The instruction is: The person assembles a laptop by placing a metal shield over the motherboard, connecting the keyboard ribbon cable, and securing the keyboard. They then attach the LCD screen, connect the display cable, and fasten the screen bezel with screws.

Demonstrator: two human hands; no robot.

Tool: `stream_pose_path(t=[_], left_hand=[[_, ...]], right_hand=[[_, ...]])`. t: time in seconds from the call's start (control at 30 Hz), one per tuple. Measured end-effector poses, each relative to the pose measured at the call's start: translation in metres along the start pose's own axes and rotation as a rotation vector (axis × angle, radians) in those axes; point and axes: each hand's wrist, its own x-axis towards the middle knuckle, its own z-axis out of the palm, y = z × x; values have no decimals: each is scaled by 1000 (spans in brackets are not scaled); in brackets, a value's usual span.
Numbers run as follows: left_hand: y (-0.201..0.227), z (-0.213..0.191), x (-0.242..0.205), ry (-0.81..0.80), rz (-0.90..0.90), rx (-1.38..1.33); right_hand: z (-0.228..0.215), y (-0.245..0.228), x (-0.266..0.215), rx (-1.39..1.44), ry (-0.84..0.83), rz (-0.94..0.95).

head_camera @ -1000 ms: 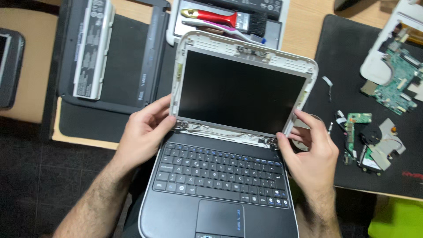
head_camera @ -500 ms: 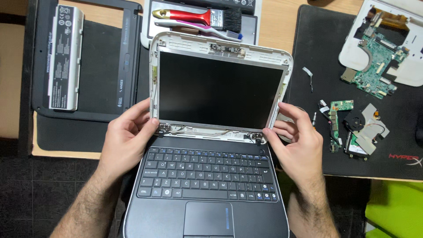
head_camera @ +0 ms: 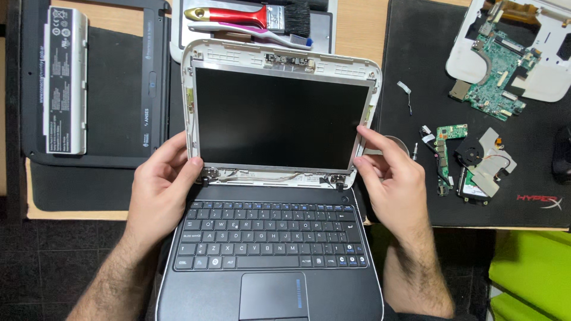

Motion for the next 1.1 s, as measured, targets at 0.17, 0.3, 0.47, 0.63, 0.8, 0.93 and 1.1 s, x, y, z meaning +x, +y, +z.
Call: stream_pose_path(t=[0.17,0.3,0.47,0.63,0.8,0.93,1.1], left_hand=[[-6,7,0,-6,39,-195],[-10,12,-3,88,5,-299],[16,10,-19,143,-61,-249],[26,-4,-47,71,-175,-291],[7,-19,-65,-10,-324,-86],[-22,-25,-72,15,-348,-32],[-5,-36,-64,-157,-184,610]], right_hand=[[0,1,1,38,-10,44],[-1,-9,3,-6,-55,8],[-5,-11,-1,-23,-76,-71],[-12,-20,-24,27,-149,-28],[-10,-28,-50,53,-274,247],[-4,-20,-60,43,-314,257],[-5,-16,-57,-102,-410,235]])
